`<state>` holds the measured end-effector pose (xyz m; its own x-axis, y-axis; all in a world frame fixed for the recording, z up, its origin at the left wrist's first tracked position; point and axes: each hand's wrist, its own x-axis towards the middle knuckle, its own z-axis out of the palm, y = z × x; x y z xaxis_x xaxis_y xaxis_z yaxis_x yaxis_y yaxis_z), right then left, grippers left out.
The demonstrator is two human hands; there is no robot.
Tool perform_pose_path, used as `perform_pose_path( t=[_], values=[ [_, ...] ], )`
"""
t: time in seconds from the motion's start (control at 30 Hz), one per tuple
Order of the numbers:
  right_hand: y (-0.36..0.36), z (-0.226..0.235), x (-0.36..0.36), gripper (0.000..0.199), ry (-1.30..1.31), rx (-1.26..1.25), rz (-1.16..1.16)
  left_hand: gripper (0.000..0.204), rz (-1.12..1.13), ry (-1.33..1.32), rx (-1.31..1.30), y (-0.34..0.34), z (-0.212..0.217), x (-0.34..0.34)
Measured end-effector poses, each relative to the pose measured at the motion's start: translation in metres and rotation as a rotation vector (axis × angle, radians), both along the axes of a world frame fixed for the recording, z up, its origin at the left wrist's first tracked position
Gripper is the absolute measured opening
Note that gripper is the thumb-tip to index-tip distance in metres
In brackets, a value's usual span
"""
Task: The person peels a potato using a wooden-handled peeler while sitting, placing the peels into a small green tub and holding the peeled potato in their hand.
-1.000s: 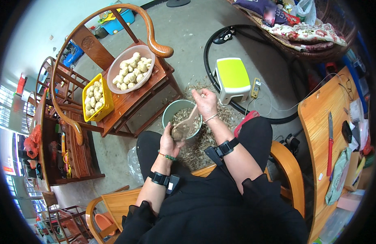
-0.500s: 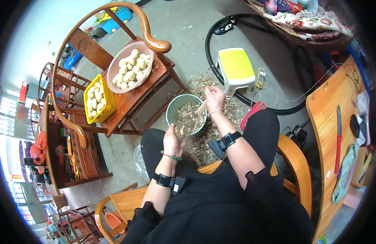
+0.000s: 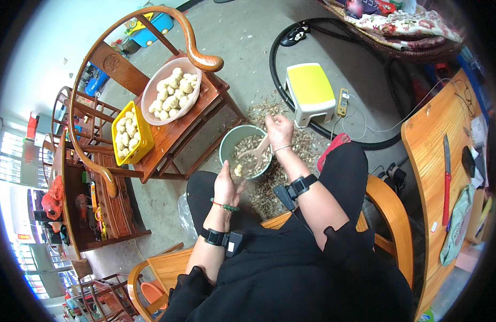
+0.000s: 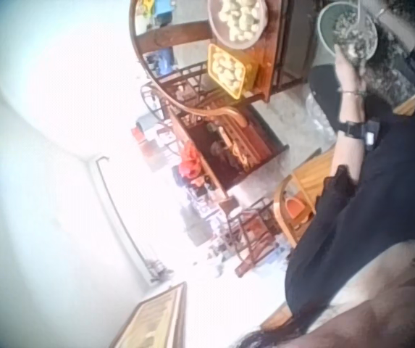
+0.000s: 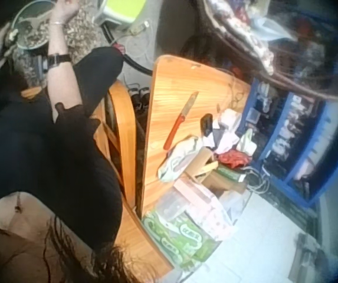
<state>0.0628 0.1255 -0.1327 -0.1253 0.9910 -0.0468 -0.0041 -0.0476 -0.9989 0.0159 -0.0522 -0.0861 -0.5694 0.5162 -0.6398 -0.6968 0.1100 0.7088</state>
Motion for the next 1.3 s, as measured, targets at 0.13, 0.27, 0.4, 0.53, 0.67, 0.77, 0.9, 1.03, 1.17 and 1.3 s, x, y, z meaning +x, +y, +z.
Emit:
perform_pose_path(
  t=[0.13,0.27,0.4,0.53,0.67,0.77,0.9,1.03,1.17,1.3],
  values=[
    [-0.019,0.014,-0.009,0.022,0.081,-0.025,0.217,0.038,-0.009,-0.004,-0.027,0.003,0.001,-0.002],
    [-0.008,-0.004,-0.006,0.023,0.041,-0.003,0.079,0.038,-0.087,-0.018,0.014,-0.001,-0.006,-0.002],
    [0.015,0.000,0.009,0.025,-0.173,0.145,-0.100,0.037,-0.068,-0.057,0.024,-0.003,-0.003,-0.005],
    [-0.001,0.009,-0.001,0.027,0.121,0.005,0.082,0.037,-0.065,-0.064,0.017,-0.001,0.005,-0.001],
    [-0.026,0.028,-0.004,0.023,-0.013,0.010,0.243,0.036,-0.055,-0.078,0.011,-0.003,-0.004,-0.004],
    [-0.008,0.008,-0.001,0.022,-0.052,0.017,0.062,0.035,-0.012,0.001,-0.035,0.001,0.003,0.003],
    [0.016,0.006,0.013,0.025,-0.115,0.162,-0.053,0.034,0.022,0.007,-0.013,0.001,0.006,0.001],
    [-0.009,0.029,0.006,0.024,0.098,0.082,0.121,0.034,0.028,-0.054,0.073,-0.004,0.003,-0.002],
    [-0.020,0.021,-0.006,0.023,0.033,0.026,0.175,0.034,0.013,0.062,-0.056,0.006,0.018,0.011],
    [0.000,0.019,0.011,0.025,-0.132,0.322,-0.054,0.033,-0.035,0.093,-0.040,-0.002,0.015,0.006]
  ],
)
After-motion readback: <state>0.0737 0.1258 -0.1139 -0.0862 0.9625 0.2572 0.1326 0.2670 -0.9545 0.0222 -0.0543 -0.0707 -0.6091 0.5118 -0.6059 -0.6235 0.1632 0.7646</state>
